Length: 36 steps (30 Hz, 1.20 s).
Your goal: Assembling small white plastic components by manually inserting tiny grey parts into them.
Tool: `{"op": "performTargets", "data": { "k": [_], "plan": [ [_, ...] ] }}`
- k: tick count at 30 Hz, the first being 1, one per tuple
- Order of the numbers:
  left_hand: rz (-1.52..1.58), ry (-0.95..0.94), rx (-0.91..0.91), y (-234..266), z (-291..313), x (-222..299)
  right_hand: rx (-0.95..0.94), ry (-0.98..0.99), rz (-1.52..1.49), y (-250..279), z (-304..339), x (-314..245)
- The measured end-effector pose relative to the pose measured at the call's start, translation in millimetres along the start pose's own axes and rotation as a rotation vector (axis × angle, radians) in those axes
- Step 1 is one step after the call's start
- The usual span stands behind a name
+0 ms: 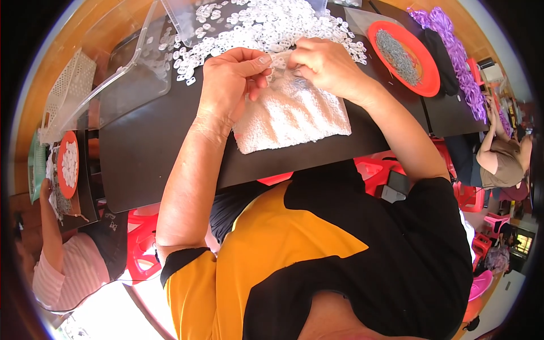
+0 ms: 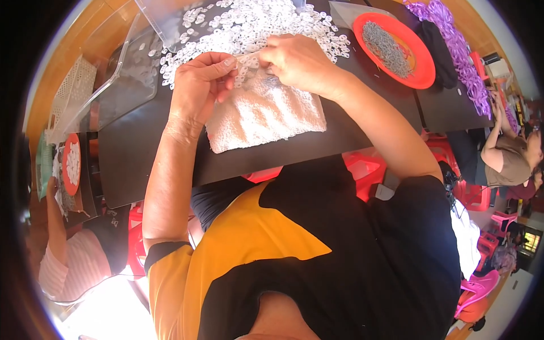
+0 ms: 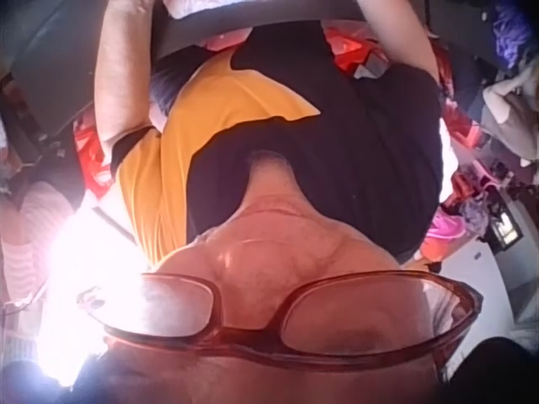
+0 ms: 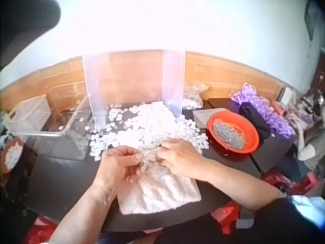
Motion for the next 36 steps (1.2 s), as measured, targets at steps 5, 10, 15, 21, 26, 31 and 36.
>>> {"op": "performTargets", "data": {
  "k": [5,10,15,21,26,31,36],
  "plan": [
    [0.001,-0.005,-0.005,2,0,-2,0.092,0.039,-0.060,-1,1,4],
    [-0.034,-0.033,-0.020,-7,2,0,0.135,-0.015,-0.238,22,-2,-12],
    [-0.069,-0.058,0.010,-7,2,-1,0.153,0.044,0.128,22,-19,-37],
    [0.019,-0.089,0.006,-6,4,2,0.189,0.015,-0.368,19,-18,-29],
    [0.033,-0.125,0.040,-3,5,2,0.189,-0.016,-0.482,11,-18,-25],
    [-0.022,-0.156,0.097,-5,7,4,0.253,0.022,-0.302,10,-19,-27],
    [-0.067,-0.198,0.102,-7,8,5,0.292,0.068,-0.230,12,-19,-32]
  ]
}}
Point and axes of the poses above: each hand's wrist, its own z-axis away from the middle knuckle, its own y-axis out of the back of the hand, x = y × z, the point moved 5 cm from there along -z, towards the middle knuckle, and after that the axes turned 13 degrees about -x, right-handed, at the moved point
